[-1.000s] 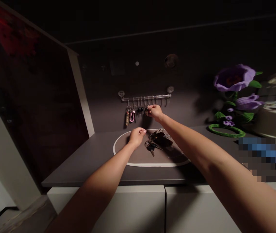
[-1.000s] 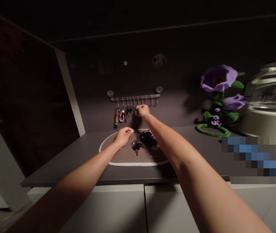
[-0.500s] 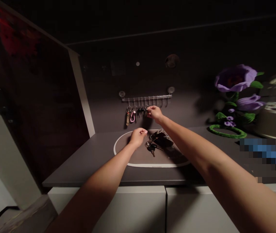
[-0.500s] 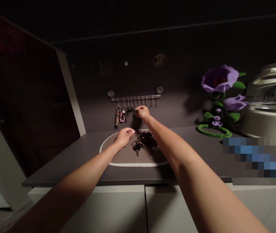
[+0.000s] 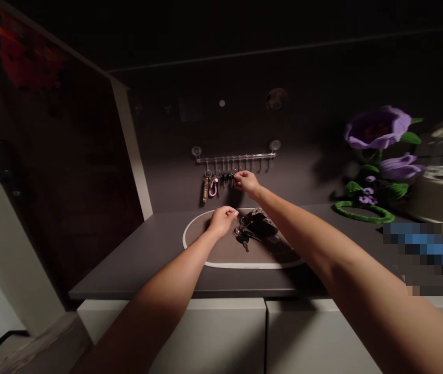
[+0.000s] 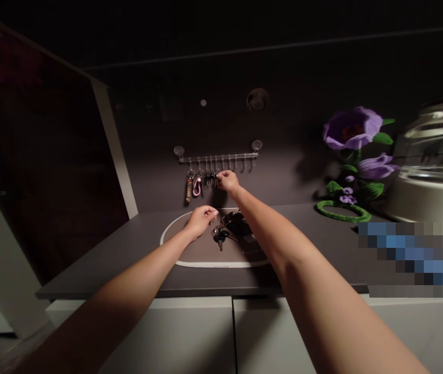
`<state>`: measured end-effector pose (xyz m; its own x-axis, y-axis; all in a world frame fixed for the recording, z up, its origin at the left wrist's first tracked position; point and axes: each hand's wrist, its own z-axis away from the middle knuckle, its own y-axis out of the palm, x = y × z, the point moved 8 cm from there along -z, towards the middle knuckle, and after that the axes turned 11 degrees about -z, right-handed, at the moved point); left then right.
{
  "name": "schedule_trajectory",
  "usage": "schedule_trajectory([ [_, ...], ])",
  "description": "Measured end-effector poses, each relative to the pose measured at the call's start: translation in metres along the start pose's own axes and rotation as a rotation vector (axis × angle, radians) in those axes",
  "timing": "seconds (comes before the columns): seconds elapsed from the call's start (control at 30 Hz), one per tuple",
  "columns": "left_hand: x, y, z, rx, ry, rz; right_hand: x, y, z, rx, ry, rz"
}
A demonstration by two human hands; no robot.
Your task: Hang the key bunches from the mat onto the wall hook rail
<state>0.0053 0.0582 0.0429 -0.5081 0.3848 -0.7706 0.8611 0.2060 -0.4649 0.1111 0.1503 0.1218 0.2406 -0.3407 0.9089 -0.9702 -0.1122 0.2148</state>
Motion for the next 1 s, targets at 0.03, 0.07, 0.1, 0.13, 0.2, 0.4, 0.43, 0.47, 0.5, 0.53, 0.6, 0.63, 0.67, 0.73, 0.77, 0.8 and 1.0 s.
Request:
schedule_trajectory([
  [0.03,-0.001,0.000,0.001,0.007,-0.005,-0.002,0.000,0.000,0.001,0.004,0.004,0.004],
  [0.07,-0.002,0.000,0.001,0.015,-0.009,-0.004,0.001,0.000,0.002,0.007,0.007,0.008],
  [0.1,-0.002,0.000,0.002,0.023,-0.010,-0.005,0.002,0.000,0.003,0.009,0.009,0.013],
  [0.13,-0.003,0.001,0.002,0.032,-0.010,-0.006,0.003,0.000,0.005,0.011,0.010,0.018],
  [0.2,-0.004,0.001,0.003,0.040,-0.002,-0.007,0.005,0.000,0.008,0.019,0.017,0.031],
  [0.4,-0.002,0.003,0.002,0.048,0.027,-0.003,0.008,0.000,0.015,0.041,0.038,0.050],
  [0.43,-0.002,0.003,0.002,0.048,0.031,0.001,0.008,0.000,0.015,0.046,0.039,0.048],
  [0.47,-0.001,0.003,0.002,0.048,0.035,0.005,0.009,0.000,0.016,0.052,0.041,0.048],
  [0.5,-0.001,0.003,0.002,0.047,0.035,0.009,0.009,0.000,0.016,0.057,0.043,0.049],
  [0.53,-0.001,0.003,0.002,0.048,0.033,0.013,0.009,0.000,0.017,0.063,0.044,0.052],
  [0.6,0.000,0.002,0.003,0.050,0.026,0.017,0.010,-0.002,0.018,0.067,0.045,0.061],
  [0.63,0.000,0.002,0.003,0.050,0.024,0.018,0.010,-0.003,0.018,0.065,0.046,0.067],
  [0.67,-0.001,0.002,0.003,0.049,0.024,0.019,0.011,-0.004,0.019,0.060,0.051,0.072],
  [0.73,-0.001,0.002,0.003,0.048,0.026,0.022,0.011,-0.005,0.021,0.058,0.062,0.081],
  [0.77,-0.001,0.002,0.003,0.047,0.027,0.025,0.011,-0.005,0.022,0.063,0.067,0.083],
  [0.8,-0.001,0.002,0.003,0.047,0.027,0.028,0.011,-0.005,0.024,0.072,0.072,0.084],
  [1.0,0.000,0.002,0.003,0.052,0.015,0.040,0.012,-0.005,0.029,0.085,0.082,0.074],
])
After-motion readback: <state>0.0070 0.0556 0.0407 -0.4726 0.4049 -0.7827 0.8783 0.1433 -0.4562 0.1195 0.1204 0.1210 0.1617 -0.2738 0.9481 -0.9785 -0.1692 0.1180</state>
